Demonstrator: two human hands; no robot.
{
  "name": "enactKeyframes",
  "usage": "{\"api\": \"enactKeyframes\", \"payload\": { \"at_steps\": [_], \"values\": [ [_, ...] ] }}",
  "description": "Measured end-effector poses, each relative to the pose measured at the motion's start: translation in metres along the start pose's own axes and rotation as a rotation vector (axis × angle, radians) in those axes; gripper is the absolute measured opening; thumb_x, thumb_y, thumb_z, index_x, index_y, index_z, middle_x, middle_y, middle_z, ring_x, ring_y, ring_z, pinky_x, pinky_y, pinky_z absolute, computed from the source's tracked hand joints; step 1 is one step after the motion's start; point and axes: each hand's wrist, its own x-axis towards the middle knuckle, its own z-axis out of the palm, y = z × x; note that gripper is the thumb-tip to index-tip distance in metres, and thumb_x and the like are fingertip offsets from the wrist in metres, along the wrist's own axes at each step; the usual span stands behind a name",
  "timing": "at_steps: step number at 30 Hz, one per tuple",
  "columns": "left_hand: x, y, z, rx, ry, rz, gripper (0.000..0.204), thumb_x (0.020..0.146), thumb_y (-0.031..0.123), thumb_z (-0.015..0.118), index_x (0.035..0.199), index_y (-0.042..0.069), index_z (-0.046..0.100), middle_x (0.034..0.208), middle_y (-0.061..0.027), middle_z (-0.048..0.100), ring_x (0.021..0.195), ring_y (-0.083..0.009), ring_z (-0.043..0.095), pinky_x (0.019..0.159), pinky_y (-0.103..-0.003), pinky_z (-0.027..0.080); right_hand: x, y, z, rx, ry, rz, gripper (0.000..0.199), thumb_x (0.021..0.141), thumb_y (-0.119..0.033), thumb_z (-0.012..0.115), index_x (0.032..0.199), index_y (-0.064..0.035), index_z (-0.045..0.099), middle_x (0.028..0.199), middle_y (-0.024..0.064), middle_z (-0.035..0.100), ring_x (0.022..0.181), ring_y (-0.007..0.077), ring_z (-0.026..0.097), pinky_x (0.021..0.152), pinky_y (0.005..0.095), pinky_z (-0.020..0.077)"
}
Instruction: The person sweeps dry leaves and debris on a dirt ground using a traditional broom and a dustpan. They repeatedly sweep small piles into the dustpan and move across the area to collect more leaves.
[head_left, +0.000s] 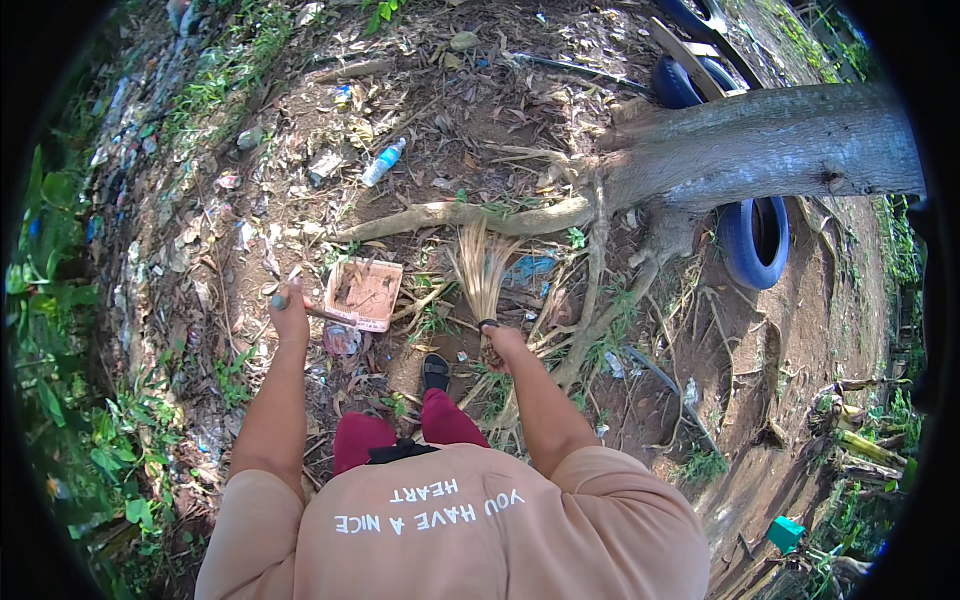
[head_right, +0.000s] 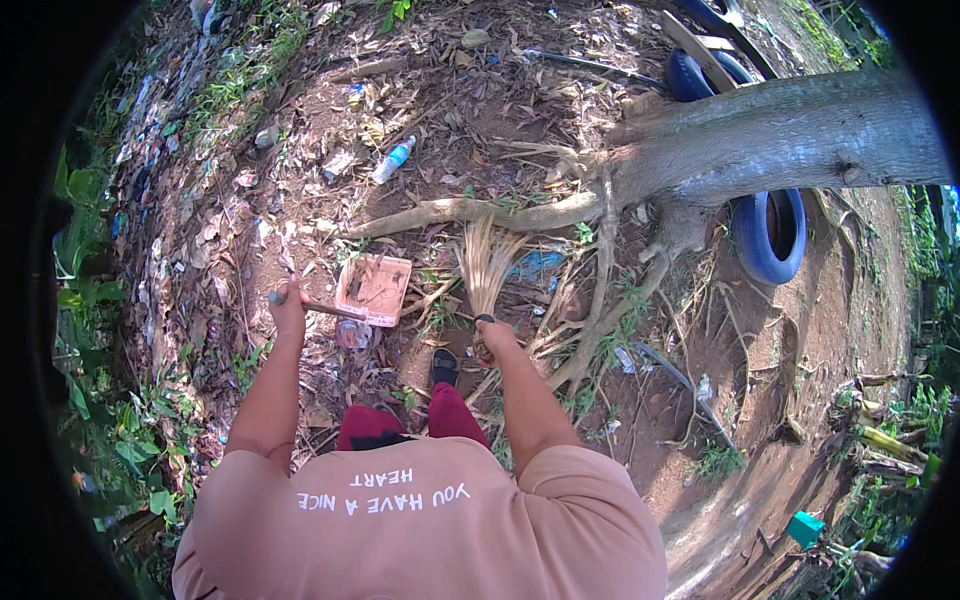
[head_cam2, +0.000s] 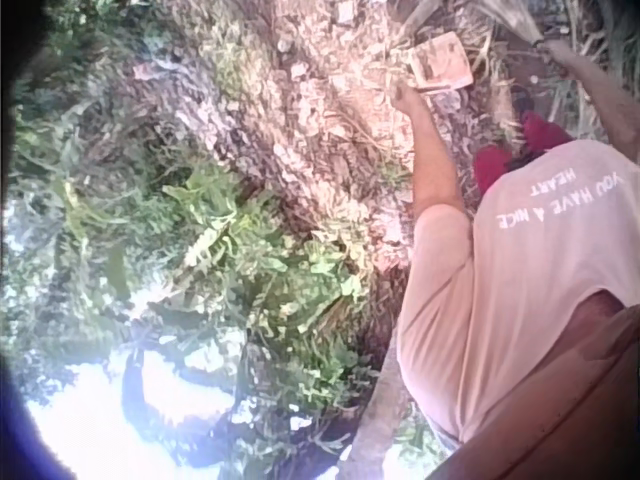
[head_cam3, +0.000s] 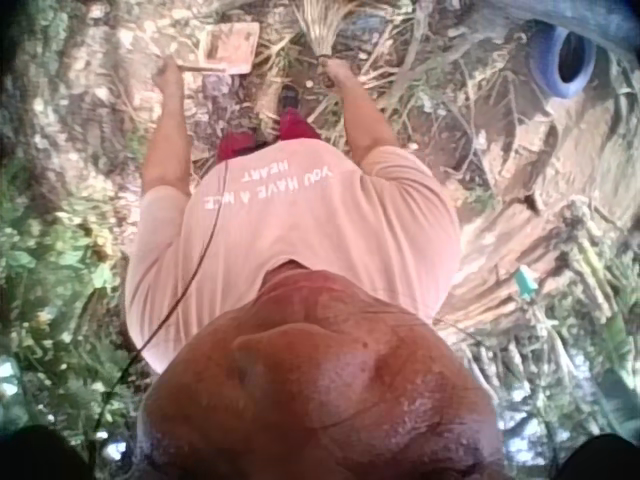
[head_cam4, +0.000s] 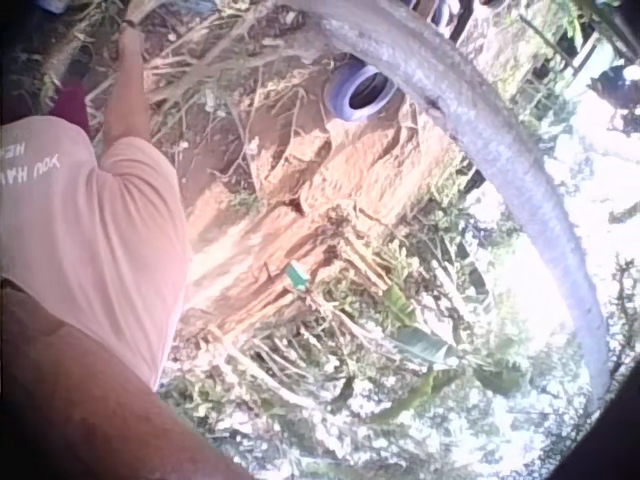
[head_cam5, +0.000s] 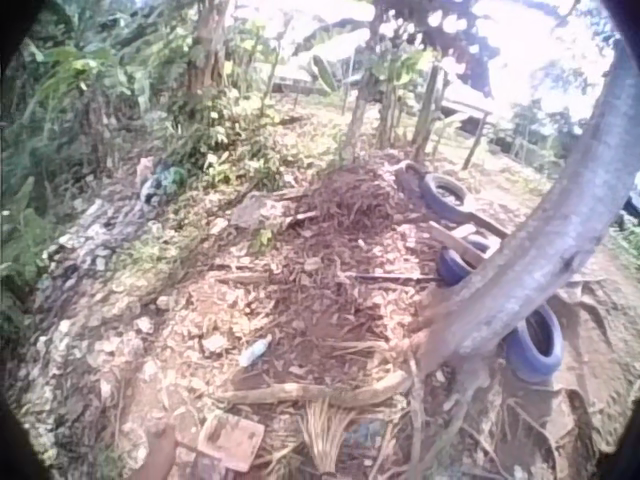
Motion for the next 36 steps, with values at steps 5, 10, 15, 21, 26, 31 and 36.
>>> {"api": "enactKeyframes", "payload": {
  "at_steps": [5,10,15,21,26,31,36],
  "values": [
    [0.014,0.003,-0.037,-0.081,0.048,-0.062,0.037,0.086,0.030,0.054,0.060,0.005,0.050,0.052,-0.0031,0.051,0.048,-0.0110,0.046,0.049,-0.025,0.038,-0.044,0.016,-0.024,-0.037,-0.241,-0.099,0.042,0.082,-0.024,0.056,0.122,-0.0153,0.048,0.072,0.0045,0.053,0.055,0.0182,0.054,0.045,0.0318,0.0450],
    [0.014,0.010,-0.100,-0.229,0.198,-0.152,0.038,0.086,0.031,0.053,0.058,0.006,0.047,0.054,-0.0042,0.053,0.049,-0.0122,0.049,0.044,-0.026,0.040,-0.046,0.012,-0.052,0.070,-0.023,-0.316,0.036,0.084,-0.027,0.052,0.118,-0.0151,0.048,0.072,0.0044,0.055,0.056,0.0177,0.055,0.043,0.0312,0.0425],
    [0.006,0.014,-0.164,-0.187,0.259,-0.145,0.035,0.086,0.030,0.053,0.060,0.008,0.045,0.055,-0.0038,0.052,0.050,-0.0117,0.051,0.042,-0.025,0.042,-0.003,0.015,0.040,0.142,0.042,0.040,0.023,0.086,-0.030,0.048,0.108,-0.0238,0.043,0.068,0.0053,0.053,0.053,0.0205,0.056,0.042,0.0354,0.0416],
    [0.004,-0.002,-0.218,-0.193,0.382,-0.162,0.038,0.086,0.030,0.053,0.057,0.007,0.045,0.055,-0.0035,0.050,0.049,-0.0124,0.046,0.045,-0.027,0.037,-0.028,0.066,0.149,-0.133,-0.386,0.026,0.026,0.085,-0.028,0.050,0.107,-0.0148,0.049,0.062,0.0042,0.051,0.049,0.0180,0.053,0.038,0.0326,0.0373],
    [0.004,-0.017,-0.256,-0.204,0.456,-0.158,0.041,0.086,0.029,0.053,0.054,0.006,0.044,0.054,-0.0041,0.047,0.055,-0.0139,0.047,0.055,-0.030,0.040,-0.069,0.068,0.121,0.061,-0.356,-0.152,0.033,0.086,-0.026,0.047,0.116,-0.0135,0.045,0.064,0.0062,0.052,0.047,0.0173,0.053,0.036,0.0312,0.0392],
    [-0.003,-0.030,-0.278,-0.228,0.511,-0.129,0.041,0.086,0.029,0.053,0.054,0.004,0.045,0.054,-0.0042,0.048,0.056,-0.0138,0.047,0.057,-0.030,0.040,-0.023,0.040,0.147,0.130,-0.088,-0.015,0.022,0.085,-0.029,0.046,0.096,-0.0106,0.047,0.065,0.0055,0.052,0.050,0.0185,0.053,0.037,0.0315,0.0387],
    [0.007,-0.057,-0.280,-0.162,0.542,-0.099,0.043,0.086,0.029,0.053,0.053,0.004,0.043,0.053,-0.0035,0.048,0.052,-0.0123,0.044,0.056,-0.028,0.038,0.004,0.042,0.233,-0.118,-0.214,0.016,0.024,0.085,-0.034,0.047,0.093,-0.0109,0.048,0.064,0.0038,0.051,0.050,0.0186,0.053,0.037,0.0321,0.0380]
  ]
}}
